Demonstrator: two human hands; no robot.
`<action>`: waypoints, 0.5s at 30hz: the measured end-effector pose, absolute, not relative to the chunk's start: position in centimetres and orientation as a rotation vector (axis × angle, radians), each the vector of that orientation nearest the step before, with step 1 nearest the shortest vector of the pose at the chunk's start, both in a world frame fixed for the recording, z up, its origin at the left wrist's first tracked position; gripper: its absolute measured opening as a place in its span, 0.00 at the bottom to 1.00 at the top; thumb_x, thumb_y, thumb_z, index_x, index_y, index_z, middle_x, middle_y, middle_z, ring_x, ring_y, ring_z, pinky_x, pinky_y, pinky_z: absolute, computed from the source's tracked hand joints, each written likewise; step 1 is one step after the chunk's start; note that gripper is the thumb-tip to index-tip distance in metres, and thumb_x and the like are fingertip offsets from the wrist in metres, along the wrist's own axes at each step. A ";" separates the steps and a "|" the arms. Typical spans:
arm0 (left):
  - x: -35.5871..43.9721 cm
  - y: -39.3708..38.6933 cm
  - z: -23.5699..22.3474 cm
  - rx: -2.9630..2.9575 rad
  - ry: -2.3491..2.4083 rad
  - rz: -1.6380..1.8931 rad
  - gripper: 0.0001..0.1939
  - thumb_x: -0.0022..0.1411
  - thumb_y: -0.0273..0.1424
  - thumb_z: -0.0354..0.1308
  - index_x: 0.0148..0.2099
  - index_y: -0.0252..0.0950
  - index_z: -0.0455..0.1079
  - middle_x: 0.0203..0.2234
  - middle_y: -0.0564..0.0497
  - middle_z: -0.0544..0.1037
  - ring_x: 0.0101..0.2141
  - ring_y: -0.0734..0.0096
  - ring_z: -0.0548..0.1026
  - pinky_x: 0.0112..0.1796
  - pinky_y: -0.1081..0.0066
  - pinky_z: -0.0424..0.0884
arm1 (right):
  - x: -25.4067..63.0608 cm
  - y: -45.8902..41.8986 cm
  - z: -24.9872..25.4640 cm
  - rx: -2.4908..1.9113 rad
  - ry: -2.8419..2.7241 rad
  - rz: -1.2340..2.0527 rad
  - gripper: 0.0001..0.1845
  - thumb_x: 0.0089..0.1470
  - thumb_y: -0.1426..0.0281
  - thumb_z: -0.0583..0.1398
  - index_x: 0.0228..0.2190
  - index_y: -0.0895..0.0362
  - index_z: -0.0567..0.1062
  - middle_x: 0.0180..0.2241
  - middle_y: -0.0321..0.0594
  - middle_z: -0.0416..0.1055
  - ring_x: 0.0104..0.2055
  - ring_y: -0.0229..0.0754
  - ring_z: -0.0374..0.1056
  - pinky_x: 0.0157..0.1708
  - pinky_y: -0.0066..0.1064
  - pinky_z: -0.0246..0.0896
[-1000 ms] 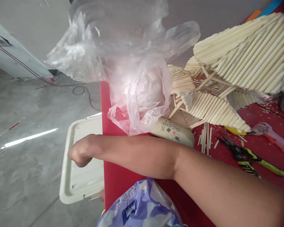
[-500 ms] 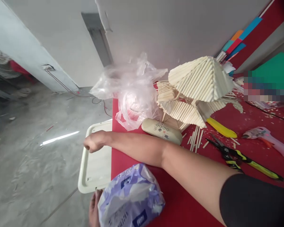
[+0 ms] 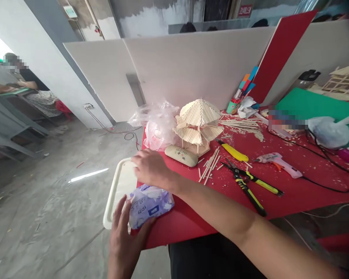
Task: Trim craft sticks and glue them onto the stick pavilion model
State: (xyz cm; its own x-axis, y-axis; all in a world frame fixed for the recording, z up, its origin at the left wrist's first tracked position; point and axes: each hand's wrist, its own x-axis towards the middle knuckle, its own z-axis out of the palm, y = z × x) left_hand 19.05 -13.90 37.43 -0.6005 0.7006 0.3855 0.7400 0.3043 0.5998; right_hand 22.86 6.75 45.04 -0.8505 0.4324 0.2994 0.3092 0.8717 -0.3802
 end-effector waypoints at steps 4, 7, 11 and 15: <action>19.2 -13.5 36.6 -1.395 -2.429 -1.272 0.12 0.57 0.43 0.63 0.36 0.42 0.71 0.57 0.45 0.69 0.56 0.50 0.70 0.55 0.54 0.68 | 29.4 7.2 42.7 -1.025 -2.596 0.090 0.18 0.59 0.71 0.56 0.50 0.61 0.73 0.55 0.57 0.65 0.57 0.56 0.59 0.55 0.46 0.54; 19.0 -13.8 36.5 -1.386 -2.464 -1.358 0.16 0.55 0.45 0.65 0.39 0.41 0.70 0.65 0.43 0.59 0.59 0.46 0.66 0.54 0.52 0.68 | 31.2 8.4 41.8 -1.306 -2.612 0.064 0.23 0.57 0.71 0.57 0.54 0.62 0.70 0.55 0.60 0.65 0.55 0.57 0.61 0.51 0.46 0.56; 17.8 -13.2 37.4 -1.529 -2.510 -1.358 0.44 0.46 0.44 0.71 0.62 0.41 0.59 0.70 0.37 0.48 0.63 0.42 0.61 0.53 0.51 0.70 | 31.2 9.3 41.9 -1.372 -2.635 0.072 0.23 0.54 0.73 0.59 0.52 0.65 0.71 0.46 0.61 0.70 0.54 0.59 0.62 0.51 0.47 0.54; 16.1 -11.6 38.3 -1.794 -2.552 -1.206 0.39 0.51 0.36 0.68 0.64 0.42 0.59 0.57 0.42 0.70 0.54 0.50 0.72 0.49 0.57 0.73 | 30.9 9.0 41.8 -1.376 -2.662 0.140 0.29 0.49 0.68 0.64 0.53 0.60 0.70 0.49 0.59 0.68 0.53 0.58 0.65 0.49 0.43 0.57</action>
State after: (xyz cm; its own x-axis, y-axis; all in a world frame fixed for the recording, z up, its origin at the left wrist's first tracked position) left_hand 16.13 -11.65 38.29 -0.4101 0.8827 0.2294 0.7376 0.1730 0.6527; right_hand 30.93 9.03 41.78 -0.5714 0.8165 0.0831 0.8032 0.5771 -0.1476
